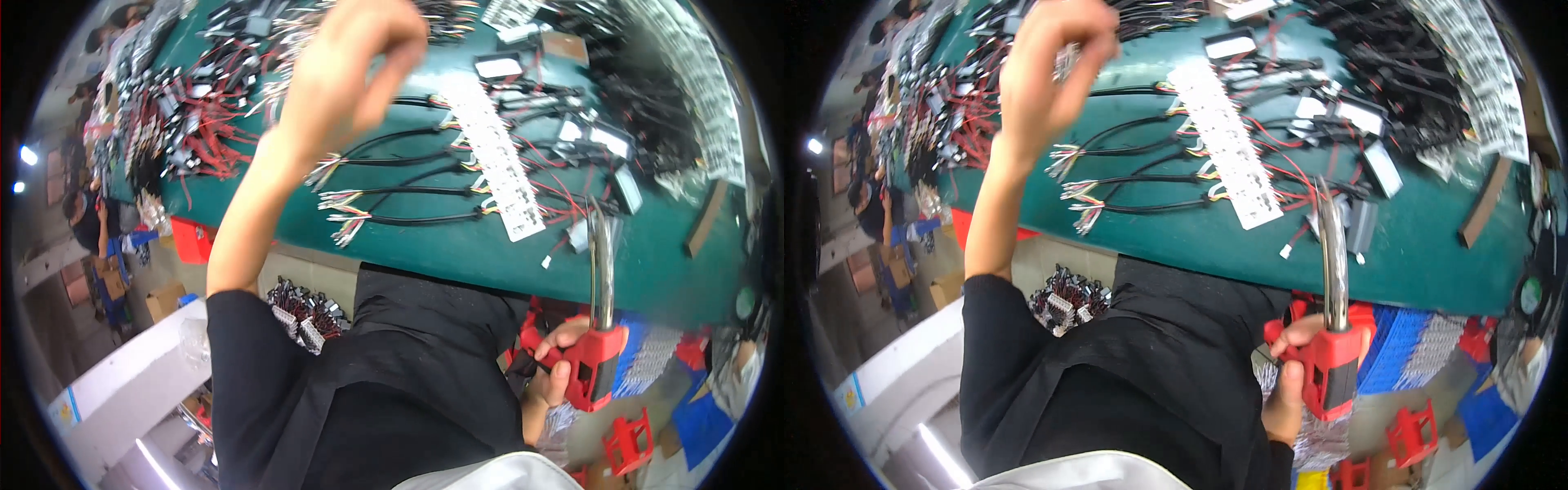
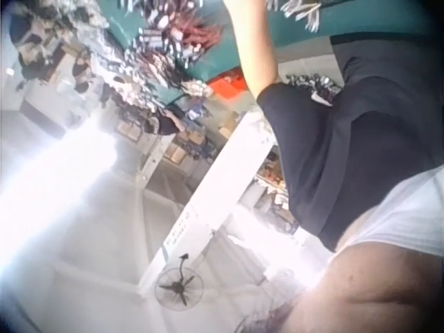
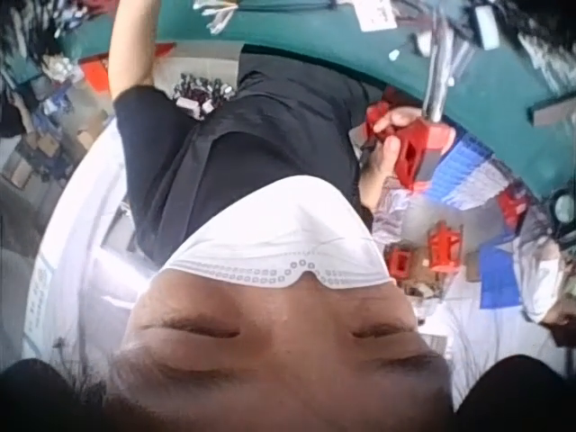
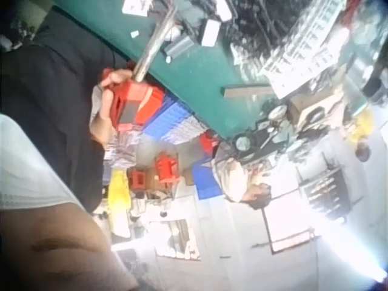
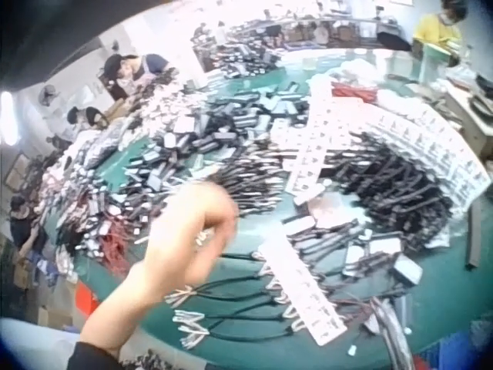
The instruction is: The person positions wires onto electronic circuit boards and solders them using a soldering iron.
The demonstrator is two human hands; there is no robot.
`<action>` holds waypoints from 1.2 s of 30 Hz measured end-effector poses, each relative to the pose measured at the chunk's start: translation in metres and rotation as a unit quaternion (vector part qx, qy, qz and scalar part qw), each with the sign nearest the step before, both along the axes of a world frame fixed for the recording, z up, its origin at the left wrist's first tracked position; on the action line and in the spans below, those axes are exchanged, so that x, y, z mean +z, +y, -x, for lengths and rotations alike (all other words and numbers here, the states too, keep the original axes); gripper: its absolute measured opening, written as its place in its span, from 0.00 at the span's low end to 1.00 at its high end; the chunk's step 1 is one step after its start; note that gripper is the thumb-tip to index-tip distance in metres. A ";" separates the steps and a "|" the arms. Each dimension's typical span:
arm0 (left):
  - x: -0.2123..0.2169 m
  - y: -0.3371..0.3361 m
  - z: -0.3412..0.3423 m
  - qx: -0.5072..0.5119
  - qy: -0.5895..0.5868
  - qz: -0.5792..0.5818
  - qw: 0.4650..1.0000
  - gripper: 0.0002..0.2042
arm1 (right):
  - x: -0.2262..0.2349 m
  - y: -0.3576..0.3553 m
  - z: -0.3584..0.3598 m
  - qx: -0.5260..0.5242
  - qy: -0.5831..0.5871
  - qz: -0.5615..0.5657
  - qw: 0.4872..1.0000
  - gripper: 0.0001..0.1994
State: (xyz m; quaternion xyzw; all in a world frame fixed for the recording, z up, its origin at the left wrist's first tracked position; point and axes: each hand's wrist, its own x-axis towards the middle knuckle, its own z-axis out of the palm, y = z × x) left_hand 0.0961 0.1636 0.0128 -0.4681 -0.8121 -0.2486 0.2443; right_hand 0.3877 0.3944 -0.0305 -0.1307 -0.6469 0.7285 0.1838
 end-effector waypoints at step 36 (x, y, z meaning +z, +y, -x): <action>-0.034 0.063 -0.175 -0.098 -0.707 -0.179 0.677 0.08 | 0.002 -0.024 0.043 0.066 0.021 -0.141 0.988 0.38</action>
